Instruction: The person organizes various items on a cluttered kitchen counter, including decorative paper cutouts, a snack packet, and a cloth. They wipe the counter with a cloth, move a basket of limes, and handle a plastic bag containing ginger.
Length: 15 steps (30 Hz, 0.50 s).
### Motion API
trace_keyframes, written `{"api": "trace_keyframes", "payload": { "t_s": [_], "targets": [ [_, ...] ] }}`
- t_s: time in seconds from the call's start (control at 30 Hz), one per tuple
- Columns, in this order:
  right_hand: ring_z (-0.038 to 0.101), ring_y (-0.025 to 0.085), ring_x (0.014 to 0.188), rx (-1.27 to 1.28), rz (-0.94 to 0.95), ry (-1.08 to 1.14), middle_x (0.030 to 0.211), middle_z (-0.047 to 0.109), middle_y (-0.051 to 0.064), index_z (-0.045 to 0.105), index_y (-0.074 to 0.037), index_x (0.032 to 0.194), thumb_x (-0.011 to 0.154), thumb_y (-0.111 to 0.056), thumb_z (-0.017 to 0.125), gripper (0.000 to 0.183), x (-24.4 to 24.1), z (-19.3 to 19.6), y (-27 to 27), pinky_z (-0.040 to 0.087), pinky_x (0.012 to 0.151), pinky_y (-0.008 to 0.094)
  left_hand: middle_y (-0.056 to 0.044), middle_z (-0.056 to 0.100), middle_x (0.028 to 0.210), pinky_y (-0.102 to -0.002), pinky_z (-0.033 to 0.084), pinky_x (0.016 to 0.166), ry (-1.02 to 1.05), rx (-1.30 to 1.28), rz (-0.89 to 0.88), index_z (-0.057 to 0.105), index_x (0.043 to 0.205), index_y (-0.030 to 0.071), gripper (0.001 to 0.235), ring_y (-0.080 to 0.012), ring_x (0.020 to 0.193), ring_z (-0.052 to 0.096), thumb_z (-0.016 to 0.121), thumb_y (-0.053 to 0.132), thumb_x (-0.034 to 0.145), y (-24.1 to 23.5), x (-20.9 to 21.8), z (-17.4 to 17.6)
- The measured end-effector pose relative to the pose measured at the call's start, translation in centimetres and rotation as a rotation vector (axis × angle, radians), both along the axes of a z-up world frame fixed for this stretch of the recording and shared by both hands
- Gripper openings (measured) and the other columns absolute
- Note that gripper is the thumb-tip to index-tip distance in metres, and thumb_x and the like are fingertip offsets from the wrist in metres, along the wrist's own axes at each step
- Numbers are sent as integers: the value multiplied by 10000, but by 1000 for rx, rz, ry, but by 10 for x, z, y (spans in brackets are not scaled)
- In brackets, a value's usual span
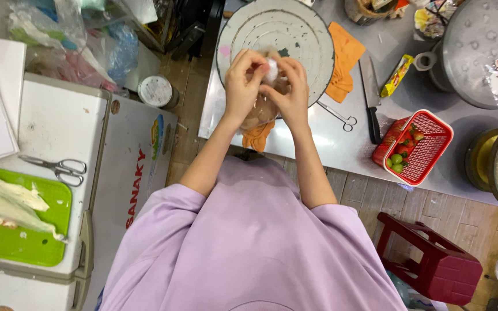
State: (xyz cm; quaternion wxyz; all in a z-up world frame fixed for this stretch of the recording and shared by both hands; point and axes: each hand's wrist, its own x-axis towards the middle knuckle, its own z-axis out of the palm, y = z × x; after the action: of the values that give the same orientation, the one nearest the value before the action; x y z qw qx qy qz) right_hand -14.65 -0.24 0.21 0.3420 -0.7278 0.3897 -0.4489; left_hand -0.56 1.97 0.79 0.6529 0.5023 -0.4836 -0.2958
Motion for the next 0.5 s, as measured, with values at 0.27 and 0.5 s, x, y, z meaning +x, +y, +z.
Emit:
{"api": "trace_keyframes", "payload": {
  "t_s": [0.27,0.5],
  "targets": [
    [527,298,1008,-120,-90,194,1052,639,94,650,-2,946,926,-101,760,150,13,-13,11,443,921,410,-47,646,867,-277,534,744,-93,-111,128,622,915,6,80,-155,806,653,685,-41,931,-22,3,4],
    [539,277,981,-130,-140,163,1035,642,80,664,-11,929,943,-113,764,144,-18,-3,28,445,879,393,-28,708,876,-295,549,760,-135,-149,-8,683,916,31,88,-148,822,692,735,-41,912,-31,-3,37]
  ]
}}
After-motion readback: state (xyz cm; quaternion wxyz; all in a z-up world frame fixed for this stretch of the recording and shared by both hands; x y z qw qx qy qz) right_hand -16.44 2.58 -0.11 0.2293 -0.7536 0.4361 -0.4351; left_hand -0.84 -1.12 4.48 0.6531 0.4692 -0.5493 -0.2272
